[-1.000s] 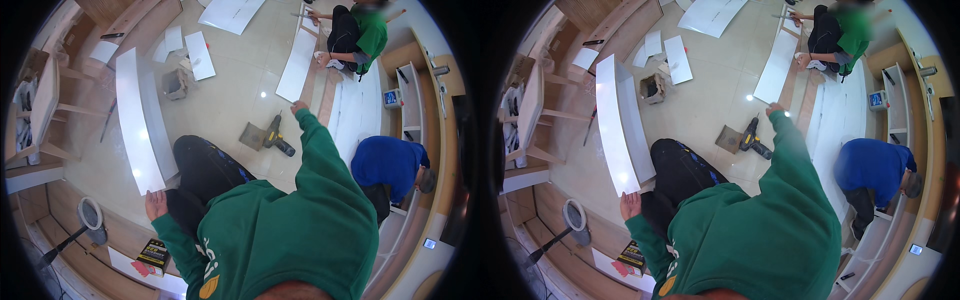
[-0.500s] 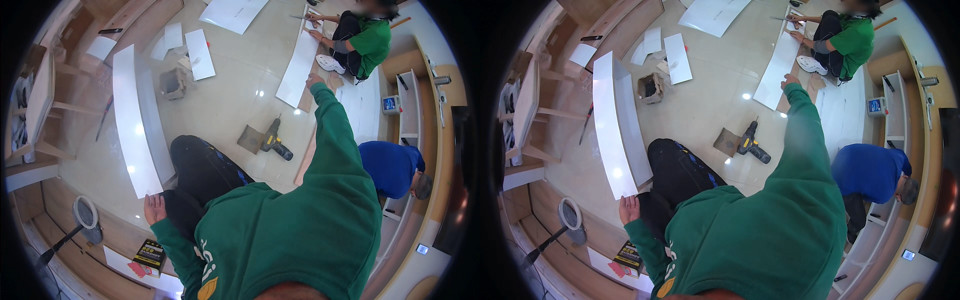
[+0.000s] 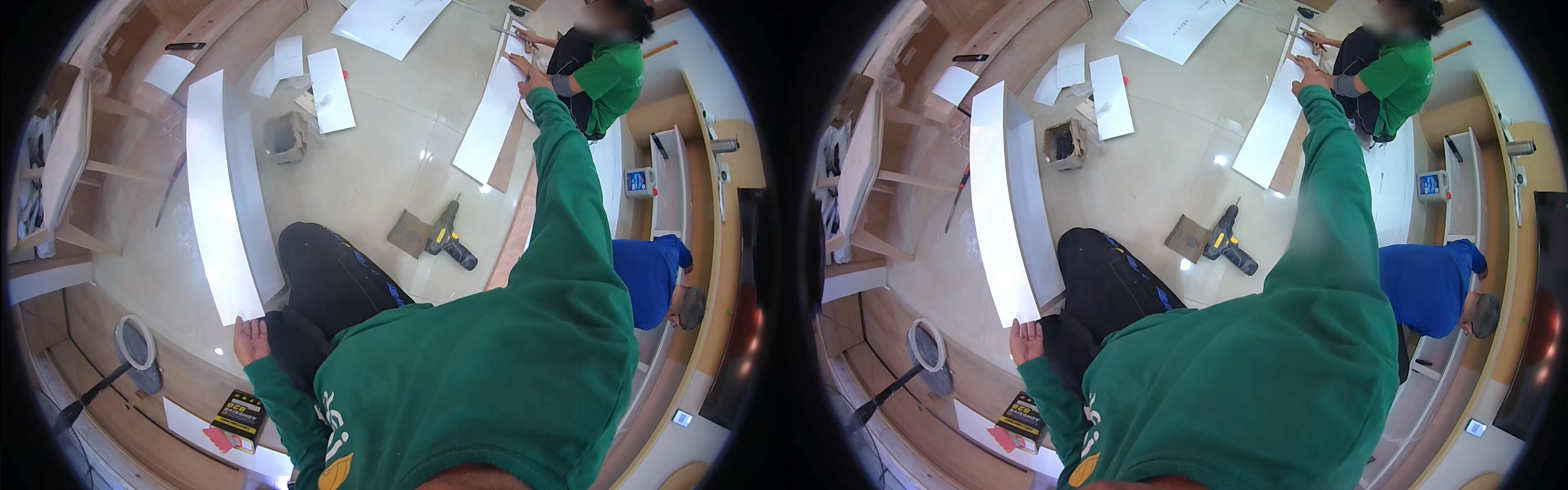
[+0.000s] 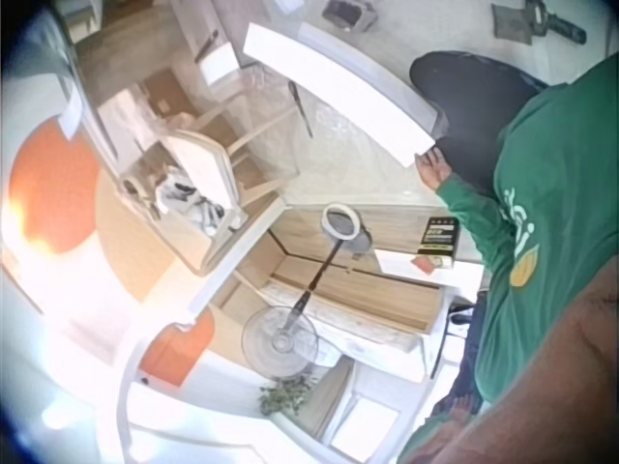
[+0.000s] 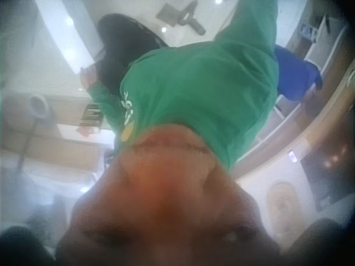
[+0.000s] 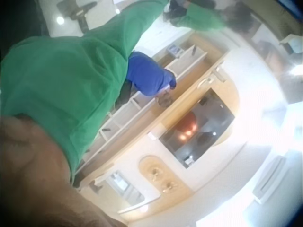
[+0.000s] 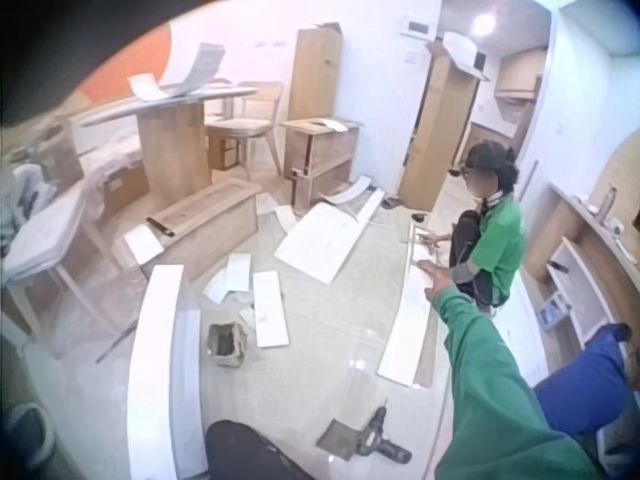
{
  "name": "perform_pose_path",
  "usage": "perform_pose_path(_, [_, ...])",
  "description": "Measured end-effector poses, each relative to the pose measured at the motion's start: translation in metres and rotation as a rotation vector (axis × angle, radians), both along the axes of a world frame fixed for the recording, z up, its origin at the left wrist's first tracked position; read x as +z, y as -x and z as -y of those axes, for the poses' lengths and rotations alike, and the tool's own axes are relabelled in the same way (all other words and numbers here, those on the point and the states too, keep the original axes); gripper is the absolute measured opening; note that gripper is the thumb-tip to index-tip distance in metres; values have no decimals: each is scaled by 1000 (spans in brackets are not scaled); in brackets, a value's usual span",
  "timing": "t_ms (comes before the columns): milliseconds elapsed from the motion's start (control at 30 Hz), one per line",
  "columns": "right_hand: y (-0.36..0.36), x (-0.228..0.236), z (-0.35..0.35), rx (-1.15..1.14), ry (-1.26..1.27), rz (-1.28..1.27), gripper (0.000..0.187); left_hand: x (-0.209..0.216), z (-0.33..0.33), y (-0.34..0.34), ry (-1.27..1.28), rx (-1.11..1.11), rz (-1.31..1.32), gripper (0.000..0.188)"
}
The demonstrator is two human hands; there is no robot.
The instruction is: The person kneels on the floor and uses a utility knife to trim white laminate panels, aligning them with other pieces. They repeatedly cut and adjust the panels while other workers assemble nearby.
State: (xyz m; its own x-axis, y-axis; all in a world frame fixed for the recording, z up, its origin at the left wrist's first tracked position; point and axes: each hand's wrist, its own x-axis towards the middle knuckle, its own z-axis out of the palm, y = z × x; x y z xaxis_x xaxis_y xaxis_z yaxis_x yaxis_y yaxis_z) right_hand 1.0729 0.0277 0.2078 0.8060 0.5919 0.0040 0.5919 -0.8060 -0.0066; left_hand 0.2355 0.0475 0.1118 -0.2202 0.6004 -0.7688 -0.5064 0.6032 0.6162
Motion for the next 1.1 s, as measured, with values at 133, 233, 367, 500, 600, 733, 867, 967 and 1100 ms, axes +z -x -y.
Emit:
perform_pose_path(133, [-15,4,-4,193,-25,31,69,4,0,-7,-1,9,-24,55])
perform_pose_path(233, [-55,-24,1,365,-101,155,67,0,0,-5,-5,2,-5,54])
perform_pose_path(367, [0,-13,-13,43,148,5,59,10,4,-2,-27,5,16,54])
perform_pose_path(500, [-3,-37,28,11,144,34,55,3,3,-3,-19,-4,51,56])
perform_pose_path(600, [13,-57,58,2,139,-31,57,5,4,-4,-25,-1,26,57])
perform_pose_path(733, [36,-81,78,-24,-58,-26,55,3,2,-1,-9,-22,18,58])
perform_pose_path(867, [60,-107,88,77,-196,1,54,-3,4,3,-18,-18,6,57])
perform_pose_path(967, [80,-97,82,122,-307,7,56,1,3,0,-22,-23,-19,58])
perform_pose_path(1100, [62,-86,66,230,-426,195,62,-2,4,1,-24,-21,-8,58])
